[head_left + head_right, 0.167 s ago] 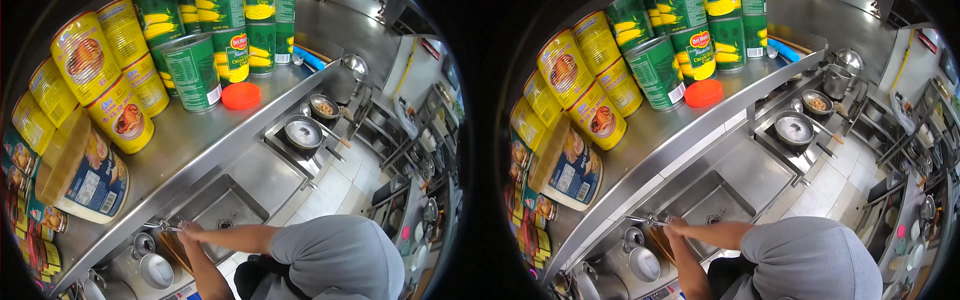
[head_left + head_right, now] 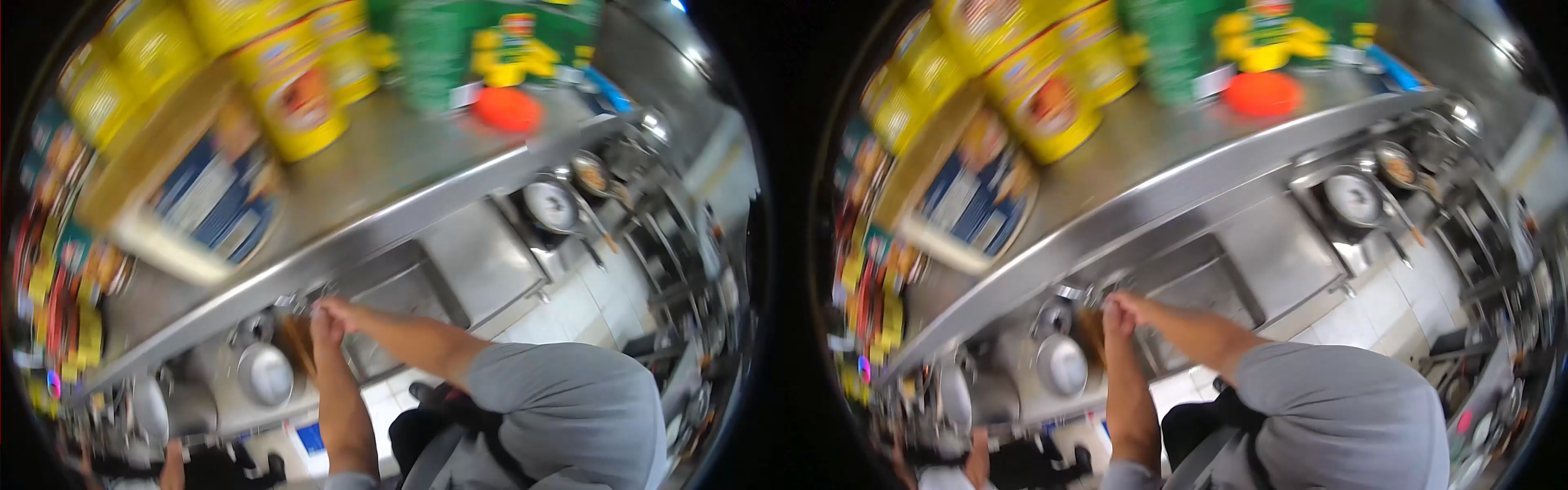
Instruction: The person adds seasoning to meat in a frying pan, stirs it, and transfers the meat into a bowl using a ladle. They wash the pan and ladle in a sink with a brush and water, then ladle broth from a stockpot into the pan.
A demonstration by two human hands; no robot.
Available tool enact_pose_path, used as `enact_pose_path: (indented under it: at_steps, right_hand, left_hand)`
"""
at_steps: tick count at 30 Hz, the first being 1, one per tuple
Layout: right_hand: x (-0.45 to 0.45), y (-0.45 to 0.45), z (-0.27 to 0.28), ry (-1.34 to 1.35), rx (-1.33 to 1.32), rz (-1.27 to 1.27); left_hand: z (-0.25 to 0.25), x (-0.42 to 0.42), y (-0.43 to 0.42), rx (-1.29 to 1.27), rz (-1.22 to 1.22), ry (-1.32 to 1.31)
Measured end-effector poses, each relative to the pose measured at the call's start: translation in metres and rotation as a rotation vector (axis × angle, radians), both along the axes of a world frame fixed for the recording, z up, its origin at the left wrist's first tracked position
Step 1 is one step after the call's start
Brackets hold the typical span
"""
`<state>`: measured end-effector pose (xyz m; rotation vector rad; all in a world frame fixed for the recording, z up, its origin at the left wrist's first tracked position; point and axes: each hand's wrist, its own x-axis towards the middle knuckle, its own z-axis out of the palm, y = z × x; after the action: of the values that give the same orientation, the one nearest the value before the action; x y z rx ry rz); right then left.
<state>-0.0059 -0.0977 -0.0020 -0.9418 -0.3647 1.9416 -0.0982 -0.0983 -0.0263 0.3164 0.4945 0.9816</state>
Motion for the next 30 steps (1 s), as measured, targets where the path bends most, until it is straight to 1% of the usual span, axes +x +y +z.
enact_pose_path:
  at_steps: [1,2,3,4,5,6,7,8,9,10,11,12,13,14,16,17,18,19,20,22,23,24,25,27,28,29,30]
  right_hand:
    - [-0.040,0.029,0.026,-0.112,-0.232,-0.027]
    - [-0.049,0.015,0.033,0.067,-0.117,0.175]
    - [-0.057,0.016,0.030,0.071,-0.144,0.128]
    - [-0.053,0.026,0.019,0.048,-0.161,0.069]
    - [-0.041,0.044,-0.015,0.063,-0.176,0.052]
    - [-0.031,0.061,-0.042,0.079,-0.186,0.025]
    - [-0.026,0.062,-0.023,0.069,-0.178,0.053]
    - [-0.023,0.060,0.019,0.018,-0.064,-0.046]
    - [-0.023,0.053,0.040,-0.023,0.027,-0.151]
    - [-0.022,0.049,0.041,-0.028,0.026,-0.139]
    - [-0.022,0.047,0.039,-0.294,0.167,0.069]
    - [-0.025,0.046,0.037,-0.554,0.306,0.275]
    - [-0.028,0.035,0.084,-1.089,0.394,0.366]
    - [-0.027,0.025,0.106,-1.090,0.395,0.364]
    - [-0.016,0.007,0.125,-1.388,0.441,0.066]
    - [-0.003,0.004,0.115,-1.393,0.444,0.059]
    - [0.016,-0.001,0.088,-1.603,0.577,0.162]
    - [0.031,-0.009,0.072,-1.809,0.706,0.268]
    - [0.046,-0.023,0.080,-1.784,0.526,0.700]
    - [0.074,-0.070,0.095,-1.804,0.316,1.158]
    - [0.086,-0.097,0.097,-1.919,0.279,1.198]
    - [0.099,-0.103,0.089,-1.801,0.229,1.298]
    - [0.110,-0.114,0.077,-1.746,0.274,1.168]
    - [0.117,-0.134,0.072,-1.867,0.396,0.997]
    - [0.126,-0.135,0.046,-1.881,0.496,0.767]
    - [0.128,-0.143,0.067,-1.820,0.431,0.673]
    - [0.128,-0.155,0.079,-1.655,0.470,0.317]
  left_hand:
    - [-0.020,-0.037,0.053,0.060,0.115,0.233]
    - [0.003,-0.052,0.045,0.142,0.158,0.543]
    - [0.029,-0.051,0.033,0.222,0.176,0.843]
    - [0.031,-0.047,0.018,0.344,0.199,1.030]
    - [0.034,-0.039,0.006,0.462,0.200,1.210]
    - [0.061,-0.040,-0.014,0.605,0.192,1.229]
    - [0.079,-0.044,-0.039,0.723,0.280,1.131]
    - [0.083,-0.046,-0.043,0.736,0.313,1.132]
    - [0.081,-0.048,-0.055,0.192,0.332,0.742]
    - [0.079,-0.043,-0.062,-0.327,0.326,0.313]
    - [0.070,-0.035,-0.061,-0.327,0.334,0.306]
    - [0.062,-0.028,-0.055,-0.347,0.325,0.098]
    - [0.053,-0.024,-0.047,-0.359,0.309,-0.110]
    - [0.053,-0.019,-0.038,-0.357,0.308,-0.111]
    - [0.056,-0.008,-0.020,-0.206,0.246,-0.024]
    - [-0.026,-0.029,0.011,-0.157,-0.071,-0.429]
    - [-0.032,-0.039,0.024,-0.156,-0.077,-0.431]
    - [-0.030,-0.044,0.038,-0.110,-0.081,-0.123]
    - [-0.028,-0.049,0.051,-0.056,-0.101,0.184]
    - [-0.027,-0.072,0.092,-0.397,-0.191,0.109]
    - [-0.031,-0.087,0.108,-0.263,-0.211,0.072]
    - [-0.035,-0.099,0.125,-0.131,-0.221,0.031]
    - [-0.015,-0.080,0.138,-0.079,-0.219,0.112]
    - [0.018,-0.019,0.138,0.019,-0.245,0.333]
    - [0.030,0.020,0.131,0.069,-0.286,0.440]
    - [0.039,0.058,0.117,0.133,-0.343,0.548]
    - [0.046,0.096,0.101,0.198,-0.399,0.646]
